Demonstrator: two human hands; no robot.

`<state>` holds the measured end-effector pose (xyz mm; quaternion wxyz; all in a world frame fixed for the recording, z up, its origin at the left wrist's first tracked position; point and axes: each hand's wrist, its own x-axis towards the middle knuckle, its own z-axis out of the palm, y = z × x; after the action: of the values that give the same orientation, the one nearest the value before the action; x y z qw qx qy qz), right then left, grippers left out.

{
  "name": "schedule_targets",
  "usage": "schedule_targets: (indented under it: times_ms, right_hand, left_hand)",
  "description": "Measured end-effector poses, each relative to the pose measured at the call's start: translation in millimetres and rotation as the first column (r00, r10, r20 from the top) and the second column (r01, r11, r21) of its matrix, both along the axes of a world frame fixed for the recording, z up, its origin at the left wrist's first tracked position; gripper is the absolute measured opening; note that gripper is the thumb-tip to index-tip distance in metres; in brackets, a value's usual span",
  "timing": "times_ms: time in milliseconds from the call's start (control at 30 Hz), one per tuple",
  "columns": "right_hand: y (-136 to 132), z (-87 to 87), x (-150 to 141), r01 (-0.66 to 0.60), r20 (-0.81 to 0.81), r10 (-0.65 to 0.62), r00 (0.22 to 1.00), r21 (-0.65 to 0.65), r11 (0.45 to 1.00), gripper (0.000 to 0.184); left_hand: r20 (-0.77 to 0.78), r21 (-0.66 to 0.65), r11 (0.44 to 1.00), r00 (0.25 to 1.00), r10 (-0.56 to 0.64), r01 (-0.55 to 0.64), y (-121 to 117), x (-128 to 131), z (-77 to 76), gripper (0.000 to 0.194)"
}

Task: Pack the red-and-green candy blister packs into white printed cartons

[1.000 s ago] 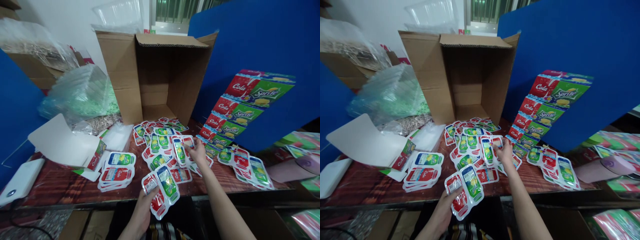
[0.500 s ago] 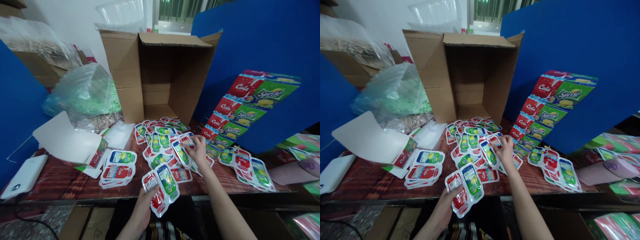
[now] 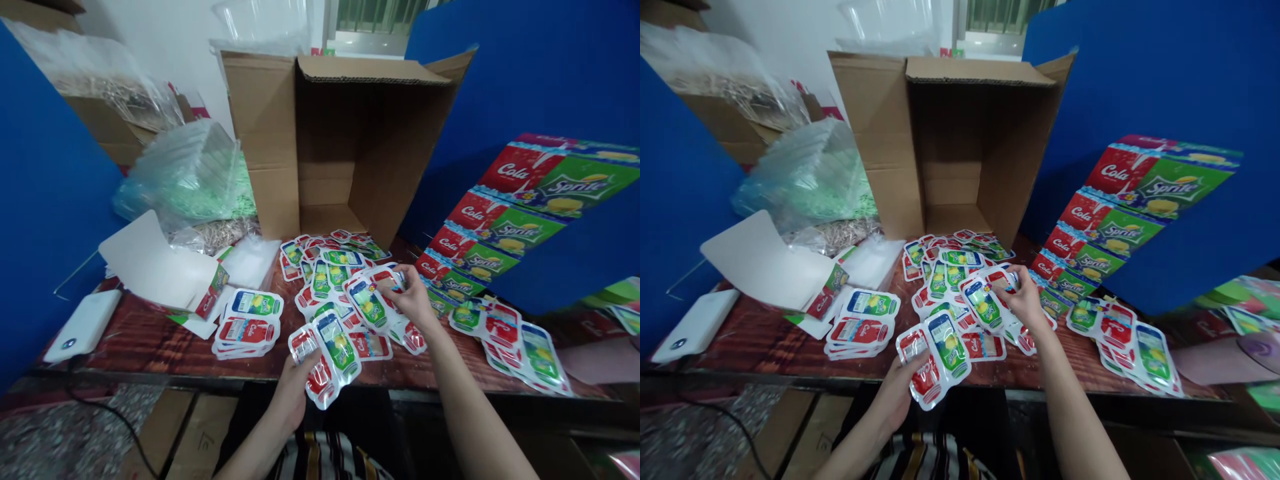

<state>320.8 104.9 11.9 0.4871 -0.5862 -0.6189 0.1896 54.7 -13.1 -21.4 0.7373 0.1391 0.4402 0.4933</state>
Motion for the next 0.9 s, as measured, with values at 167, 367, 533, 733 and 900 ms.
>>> schedule_targets:
  times_ms: [167,367,533,733,900]
  right_hand:
    - [-27,47.0,-12,-0.141,-0.189,0.144,0.971,0.027,0.99,0.055]
    - [-58,75.6,-59,-0.45,-0.388,0.347,0.854,-0.215,0.867,0.059]
    - [-60,31.0,-106,-0.438,-0.326,0.34,0.882,-0.302,0.847,0.052]
    - [-55,-1.2,-119,-0.339,-0.106,0.322,0.941,-0.313,0.887,0.048]
    - [-50,-5.6,-130,-0.399,-0.014,0.412,0.911,-0.283,0.872,0.072]
  left_hand:
    - [0.044,0.014,0.998,0.997,0.062,-0.062,10,-3,2.1,0.048]
    - [0.165,0.052,0.996,0.984,0.066,-0.076,15,2,10.9,0.05]
    - [0.271,-0.01,1.0,0.962,-0.017,0.02,9,1,21.0,0.069]
    - [0.253,0.092,0.995,0.967,0.004,-0.028,-1,-9,19.4,0.072]
    - [0.131,0.098,0.978,0.976,0.172,-0.186,-7,-10,12.9,0.054]
